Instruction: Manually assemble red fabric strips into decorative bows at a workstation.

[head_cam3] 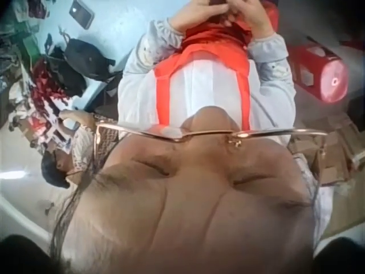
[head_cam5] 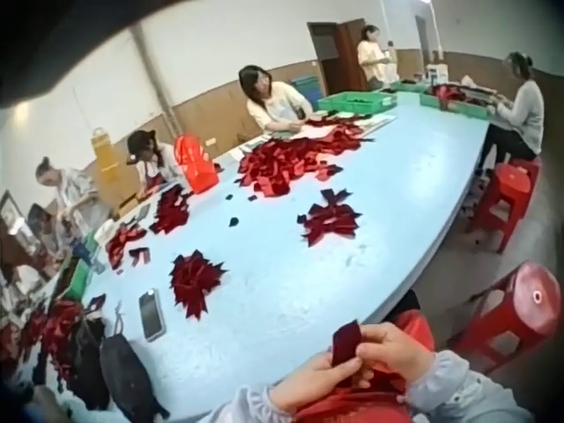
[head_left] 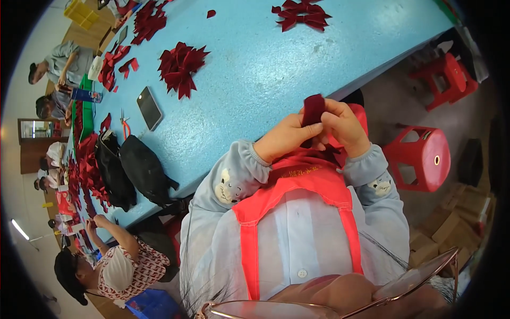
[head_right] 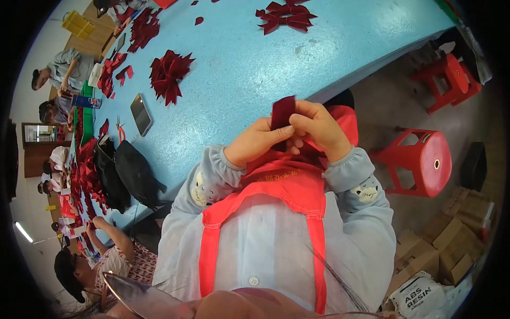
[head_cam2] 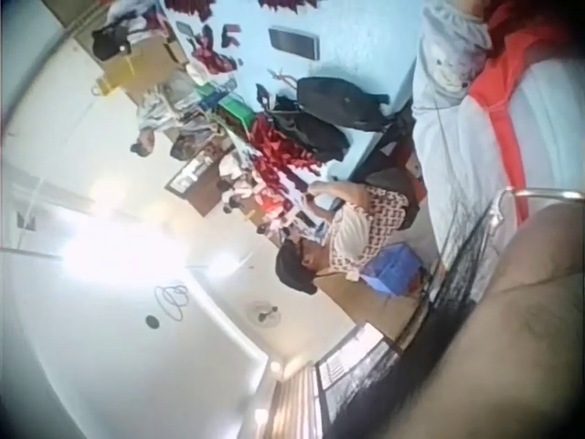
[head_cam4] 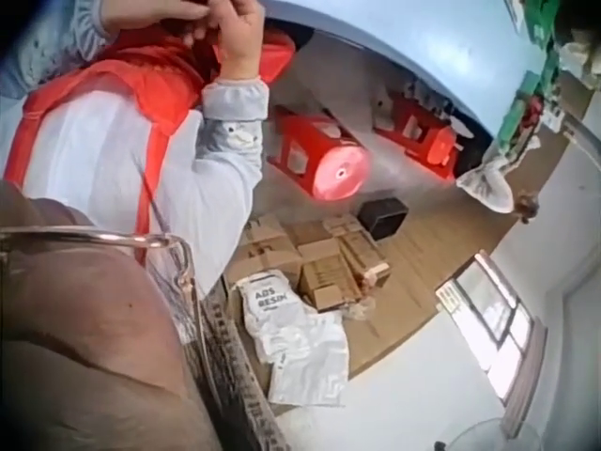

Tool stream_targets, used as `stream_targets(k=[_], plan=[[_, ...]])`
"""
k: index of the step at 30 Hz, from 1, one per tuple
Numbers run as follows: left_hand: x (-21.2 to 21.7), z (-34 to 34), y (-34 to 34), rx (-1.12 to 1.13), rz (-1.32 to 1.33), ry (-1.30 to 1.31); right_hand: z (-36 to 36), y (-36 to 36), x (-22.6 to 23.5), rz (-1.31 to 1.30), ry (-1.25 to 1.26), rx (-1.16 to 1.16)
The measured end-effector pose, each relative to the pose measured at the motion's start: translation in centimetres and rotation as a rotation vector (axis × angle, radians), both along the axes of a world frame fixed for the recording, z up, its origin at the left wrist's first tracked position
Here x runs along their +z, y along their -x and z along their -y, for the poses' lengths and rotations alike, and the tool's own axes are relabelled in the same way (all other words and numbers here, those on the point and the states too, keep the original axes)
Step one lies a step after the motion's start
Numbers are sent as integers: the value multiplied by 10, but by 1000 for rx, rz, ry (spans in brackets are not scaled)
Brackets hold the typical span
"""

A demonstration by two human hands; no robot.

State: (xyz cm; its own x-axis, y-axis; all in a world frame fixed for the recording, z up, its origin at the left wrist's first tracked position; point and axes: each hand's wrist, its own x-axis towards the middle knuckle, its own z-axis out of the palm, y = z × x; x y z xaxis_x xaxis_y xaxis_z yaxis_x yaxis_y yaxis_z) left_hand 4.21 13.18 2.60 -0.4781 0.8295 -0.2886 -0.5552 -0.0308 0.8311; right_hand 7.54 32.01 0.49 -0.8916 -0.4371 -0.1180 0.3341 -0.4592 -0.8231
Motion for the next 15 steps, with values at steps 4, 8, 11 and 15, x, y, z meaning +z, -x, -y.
stream_targets(k=[4, 8, 11, 15], plan=[[-24, 7, -6, -14, -225, 127, 23, 14, -2, 67, -82, -198], [-10, 39, -4, 155, -903, 240, 37, 35, 5, 30, 117, -327], [26, 67, 12, 576, -1136, 427, 39, 35, 16, -3, 262, -56], [57, 74, 34, 433, -845, 155, 60, 30, 55, -86, -240, 134]])
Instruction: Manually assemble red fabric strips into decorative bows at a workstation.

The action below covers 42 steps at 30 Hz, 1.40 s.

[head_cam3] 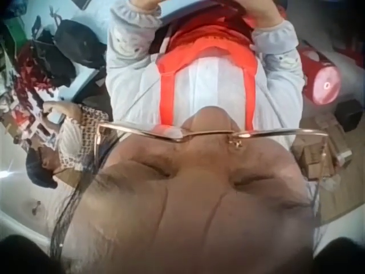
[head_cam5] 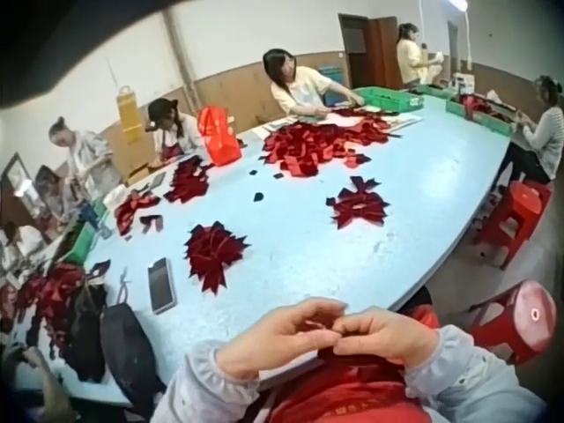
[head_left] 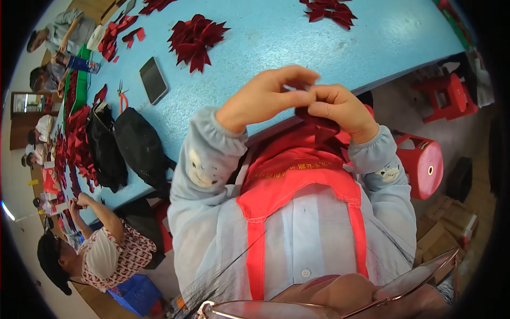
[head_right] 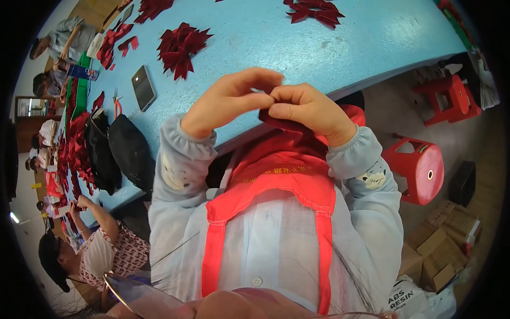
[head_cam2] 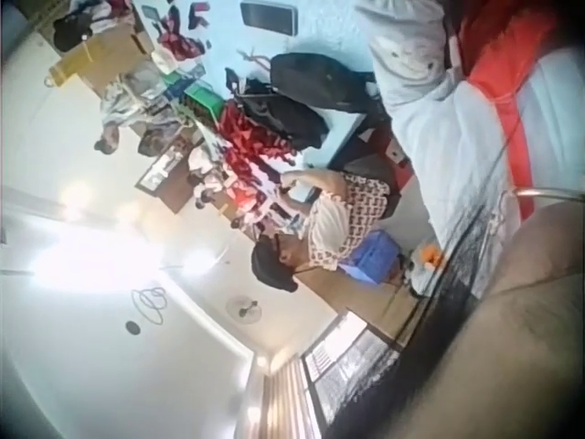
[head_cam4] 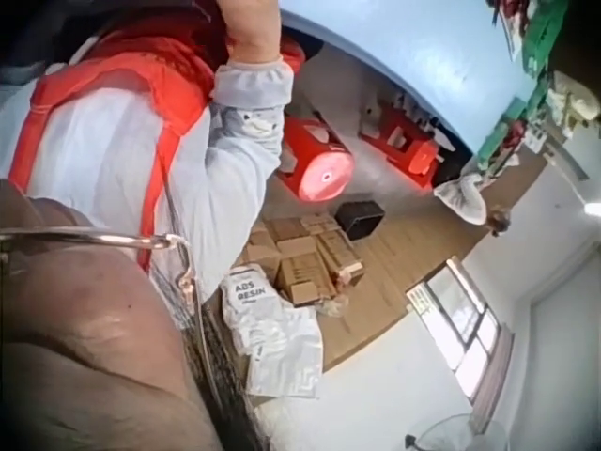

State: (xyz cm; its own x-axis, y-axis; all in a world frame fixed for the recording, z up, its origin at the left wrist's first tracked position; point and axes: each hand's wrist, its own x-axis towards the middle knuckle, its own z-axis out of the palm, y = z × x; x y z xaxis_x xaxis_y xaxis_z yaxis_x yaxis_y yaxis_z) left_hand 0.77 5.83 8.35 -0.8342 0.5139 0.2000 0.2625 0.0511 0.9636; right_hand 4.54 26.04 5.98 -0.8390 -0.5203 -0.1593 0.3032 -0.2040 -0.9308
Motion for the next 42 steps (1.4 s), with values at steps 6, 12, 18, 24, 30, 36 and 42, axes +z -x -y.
stream_targets(k=[6, 12, 18, 24, 30, 36, 42], plan=[[10, 7, 5, -329, 334, 358, -6, 1, 13, -270, -256, 189], [10, 19, -18, -419, 452, 442, -12, 8, 8, -286, -214, 97], [18, 20, -49, -116, 861, -424, 24, -26, -4, -638, 15, -108], [33, 25, -67, 30, 772, -524, 60, -22, -35, -383, 123, -269], [24, 32, -89, 352, 636, -280, 75, 17, -15, -415, 27, -216], [-10, 43, -78, 510, 556, -290, 101, 43, -7, -195, 206, -124], [-26, 62, -60, 741, -87, -125, 122, 65, 1, -199, 227, -100]])
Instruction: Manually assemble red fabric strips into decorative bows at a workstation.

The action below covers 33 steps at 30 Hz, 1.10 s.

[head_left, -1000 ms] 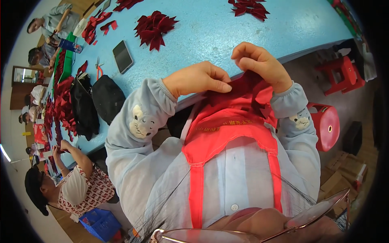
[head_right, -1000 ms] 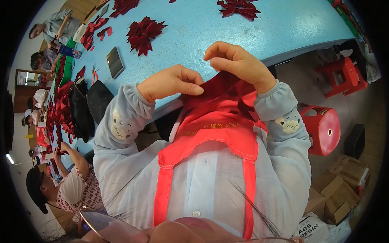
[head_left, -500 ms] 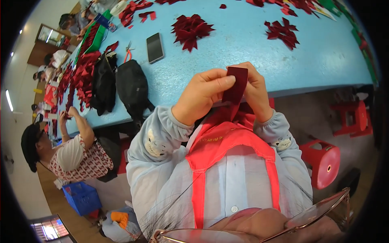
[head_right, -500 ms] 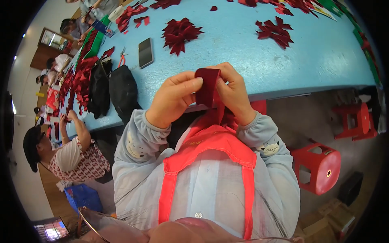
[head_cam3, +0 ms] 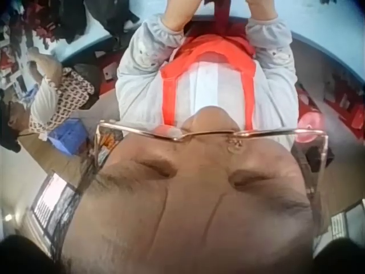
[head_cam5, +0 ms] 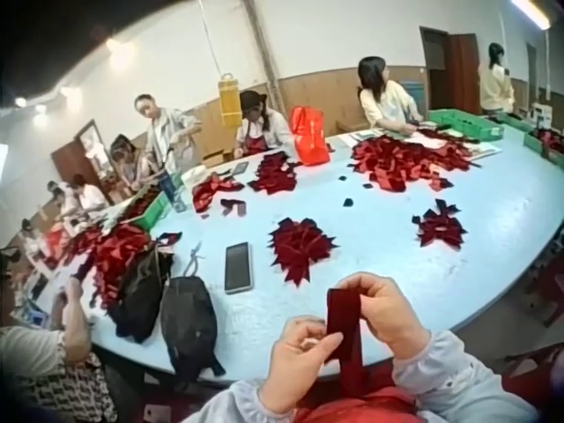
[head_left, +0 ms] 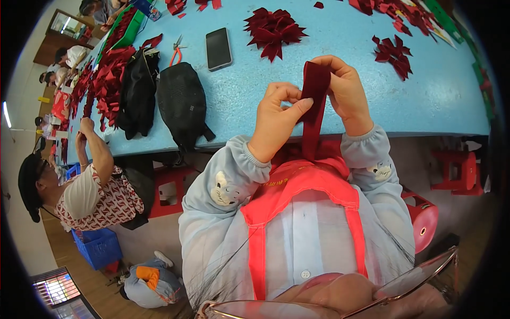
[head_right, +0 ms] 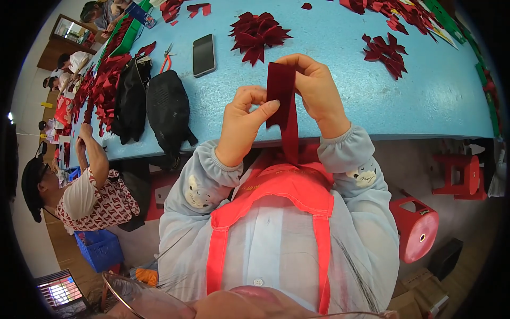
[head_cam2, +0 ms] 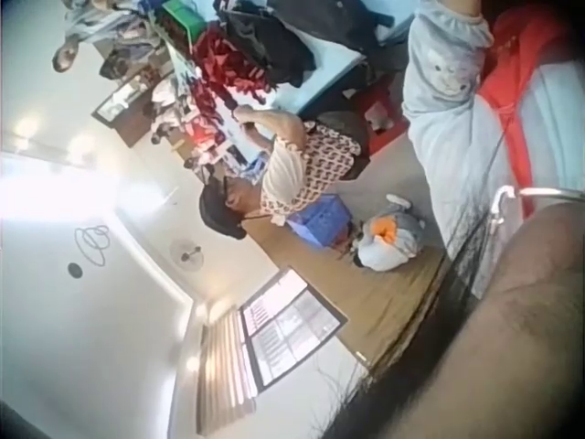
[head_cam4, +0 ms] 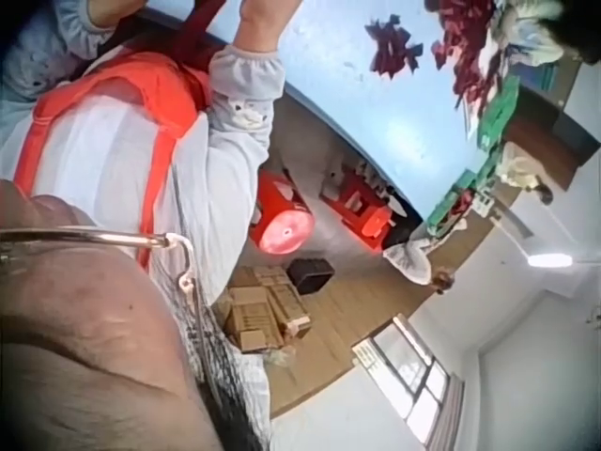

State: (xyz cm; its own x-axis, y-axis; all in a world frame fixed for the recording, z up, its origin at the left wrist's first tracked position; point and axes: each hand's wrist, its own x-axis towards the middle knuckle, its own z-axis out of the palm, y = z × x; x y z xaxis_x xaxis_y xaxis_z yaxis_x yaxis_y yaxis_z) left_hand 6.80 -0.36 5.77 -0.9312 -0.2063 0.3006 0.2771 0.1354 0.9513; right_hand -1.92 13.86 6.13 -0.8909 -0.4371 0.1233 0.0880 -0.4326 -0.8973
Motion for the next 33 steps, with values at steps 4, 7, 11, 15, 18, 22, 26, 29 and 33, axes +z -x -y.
stream_targets(k=[4, 7, 11, 15, 18, 22, 26, 29, 33], plan=[[-14, 11, 13, -133, 53, -344, 17, 9, 8, -41, 17, 66], [2, 13, 15, -114, 181, -438, 25, 19, 13, -64, 27, 89], [14, 20, 22, -87, 211, -522, 31, 30, 23, -103, 41, 88], [15, 17, 31, -75, 171, -561, 28, 38, 31, -122, 51, 92], [17, 11, 37, -65, 162, -571, 23, 41, 36, -116, 42, 126], [15, 7, 42, -32, 168, -573, 15, 43, 39, 14, 129, 191], [16, 6, 43, -9, 169, -557, 12, 44, 37, 91, 109, 173], [19, 6, 39, -12, 182, -540, 23, 40, 29, -219, -173, 4], [19, 12, 43, -12, 136, -439, 30, 43, 29, -119, -17, 44]])
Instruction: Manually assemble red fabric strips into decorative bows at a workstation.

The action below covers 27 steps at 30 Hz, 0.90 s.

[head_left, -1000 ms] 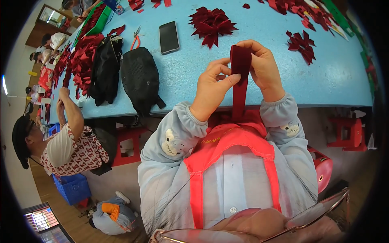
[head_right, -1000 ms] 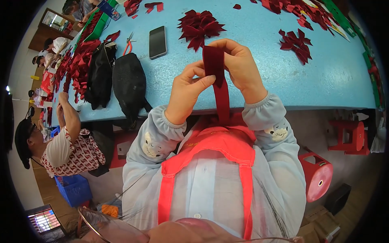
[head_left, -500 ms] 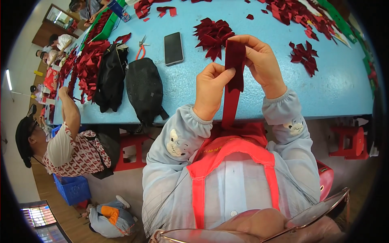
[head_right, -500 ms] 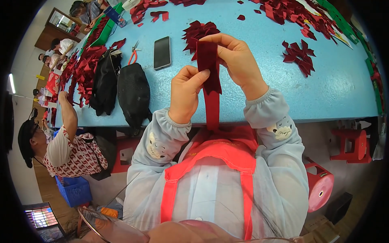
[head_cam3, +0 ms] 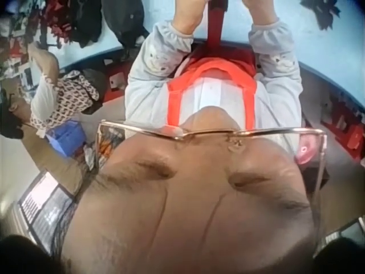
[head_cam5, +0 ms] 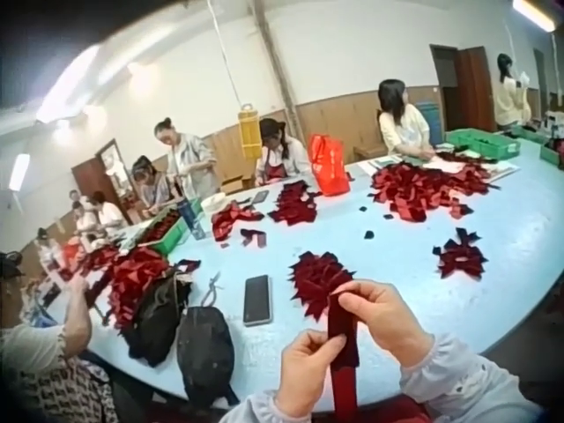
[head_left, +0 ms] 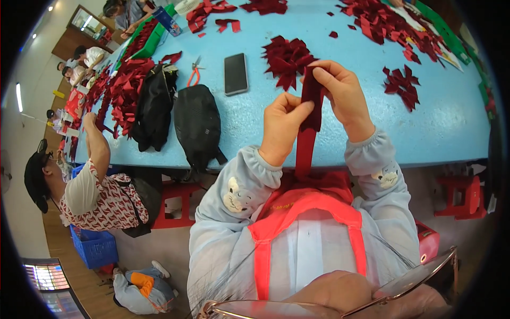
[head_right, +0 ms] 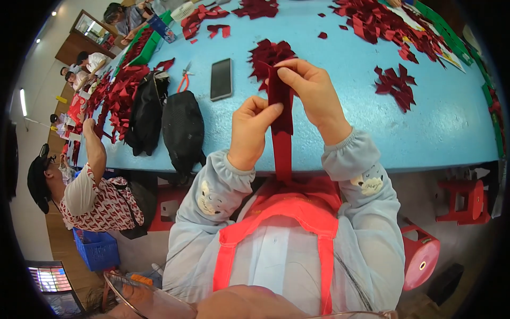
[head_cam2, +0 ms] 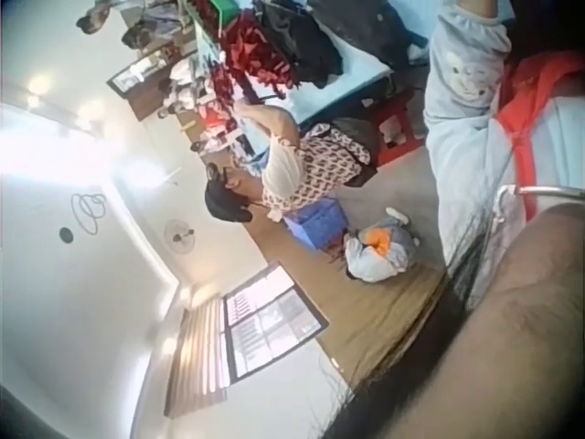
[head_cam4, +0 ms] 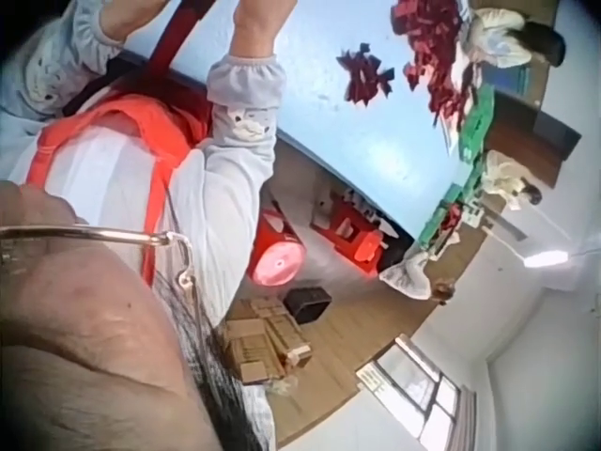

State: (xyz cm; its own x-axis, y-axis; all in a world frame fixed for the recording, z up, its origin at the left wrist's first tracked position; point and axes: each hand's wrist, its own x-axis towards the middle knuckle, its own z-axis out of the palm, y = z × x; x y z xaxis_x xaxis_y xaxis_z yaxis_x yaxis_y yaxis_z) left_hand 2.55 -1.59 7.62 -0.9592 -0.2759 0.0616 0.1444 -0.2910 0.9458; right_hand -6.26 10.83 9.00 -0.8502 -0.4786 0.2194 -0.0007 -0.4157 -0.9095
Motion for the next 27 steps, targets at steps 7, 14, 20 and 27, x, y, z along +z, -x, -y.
stream_targets(k=[7, 14, 20, 27], plan=[[10, 17, -4, -41, -104, 99, 13, -5, 27, -93, 95, 69], [59, 49, 1, -64, -109, 294, 23, 0, 42, -254, 7, 51], [84, 64, 10, -227, -39, 582, 28, 1, 47, -311, -9, 90], [94, 70, 6, -228, -29, 527, 30, 6, 49, -291, 8, 66]])
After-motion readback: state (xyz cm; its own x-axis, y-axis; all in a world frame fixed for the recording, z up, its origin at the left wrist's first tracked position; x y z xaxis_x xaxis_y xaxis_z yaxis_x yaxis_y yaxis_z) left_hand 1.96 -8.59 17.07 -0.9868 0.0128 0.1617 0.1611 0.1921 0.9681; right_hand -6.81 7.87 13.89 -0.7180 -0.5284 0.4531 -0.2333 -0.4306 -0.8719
